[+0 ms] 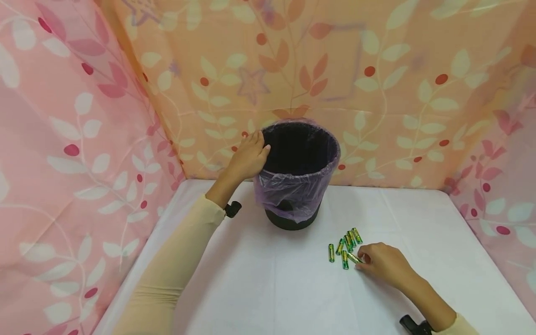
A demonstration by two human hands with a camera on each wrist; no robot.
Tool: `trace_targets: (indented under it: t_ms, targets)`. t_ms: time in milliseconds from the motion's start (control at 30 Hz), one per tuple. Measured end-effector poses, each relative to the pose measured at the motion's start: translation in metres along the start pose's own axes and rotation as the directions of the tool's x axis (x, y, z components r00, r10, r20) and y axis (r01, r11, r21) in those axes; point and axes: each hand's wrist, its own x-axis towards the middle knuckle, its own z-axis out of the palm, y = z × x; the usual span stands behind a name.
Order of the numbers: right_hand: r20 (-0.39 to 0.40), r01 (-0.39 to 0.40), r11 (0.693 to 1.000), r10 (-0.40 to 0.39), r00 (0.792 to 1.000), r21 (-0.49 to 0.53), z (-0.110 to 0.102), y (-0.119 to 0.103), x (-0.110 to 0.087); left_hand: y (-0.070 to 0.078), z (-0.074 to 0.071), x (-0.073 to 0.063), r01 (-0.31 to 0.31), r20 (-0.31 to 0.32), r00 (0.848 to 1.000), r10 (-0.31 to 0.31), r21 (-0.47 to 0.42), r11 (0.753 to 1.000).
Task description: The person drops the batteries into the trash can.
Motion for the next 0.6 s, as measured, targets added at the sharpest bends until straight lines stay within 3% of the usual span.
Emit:
trace_targets:
  t_ms: [600]
  targets:
    - [0.013, -0.005, 1.000, 0.005, 1.000, -0.010, -0.0028, -0.0042, 0.0068, -0.0011, 0.0002, -0.0010, -0.009, -0.018, 1.000, 0.009, -0.006, 1.000]
